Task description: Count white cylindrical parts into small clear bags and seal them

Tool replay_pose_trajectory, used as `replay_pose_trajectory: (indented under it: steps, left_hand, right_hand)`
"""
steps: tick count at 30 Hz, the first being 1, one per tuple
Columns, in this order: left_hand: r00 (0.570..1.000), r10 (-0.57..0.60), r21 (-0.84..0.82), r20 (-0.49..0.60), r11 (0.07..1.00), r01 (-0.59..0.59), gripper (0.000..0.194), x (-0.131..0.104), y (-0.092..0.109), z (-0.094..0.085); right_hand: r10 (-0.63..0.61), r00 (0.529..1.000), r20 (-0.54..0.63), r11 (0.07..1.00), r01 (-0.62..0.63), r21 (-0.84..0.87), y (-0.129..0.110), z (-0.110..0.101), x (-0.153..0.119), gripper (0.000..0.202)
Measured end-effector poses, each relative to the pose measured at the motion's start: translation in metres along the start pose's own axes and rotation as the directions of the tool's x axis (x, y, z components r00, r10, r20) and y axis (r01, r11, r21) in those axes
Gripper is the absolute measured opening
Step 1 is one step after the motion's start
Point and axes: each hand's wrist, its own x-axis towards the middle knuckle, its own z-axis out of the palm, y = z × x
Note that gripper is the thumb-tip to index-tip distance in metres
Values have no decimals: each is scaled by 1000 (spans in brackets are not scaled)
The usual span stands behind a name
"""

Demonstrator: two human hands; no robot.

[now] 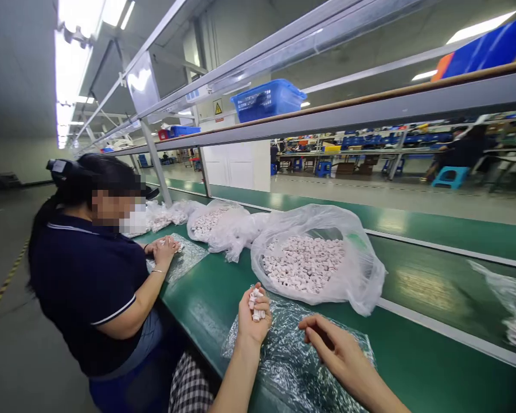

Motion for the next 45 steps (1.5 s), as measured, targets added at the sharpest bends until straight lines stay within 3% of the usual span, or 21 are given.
replay_pose_trajectory:
  steps: [5,9,16,21,25,29,34,37,40,45]
  left_hand:
    - [996,68,-83,-54,994,-72,21,-8,4,-2]
    - [990,116,-99,-83,987,-124,21,-8,2,2]
    - [979,202,10,-14,979,-201,22,-11,-3,-7]
    - [983,181,70,-23,981,-179,24,-27,-5,-18]
    - [992,126,65,-22,990,-125,24,-47,-8,-26]
    - [998,54,18,12,998,-54,24,-69,-2,-35]
    - [995,97,-48,-29,994,-98,24,-80,23,-42]
    - [997,51,-55,-61,997,-55,26,-79,36,-46]
    - [994,-96,-78,-53,993,91,28,-78,45,-52]
    - [977,-214,-79,-19,974,212,24,-72,53,-59]
  right_hand:
    - [-127,983,137,989,136,-63,-19,9,29,26]
    - [-159,966,203,982,176,-70,-26,19,41,25]
    - [-149,981,127,975,167,-144,-14,48,47,14]
    - [-136,985,106,961,157,-226,-14,68,38,13]
    - [-93,992,90,974,109,-196,-24,79,22,9]
    - [-92,989,114,989,104,-104,-42,73,4,16]
    - [-31,999,43,998,33,-54,-54,40,7,27]
    - [41,998,41,997,-44,61,-48,24,21,33]
    - [63,994,94,989,-75,131,-36,20,37,34]
    - [-1,978,207,1000,1,-4,-6,27,65,30]
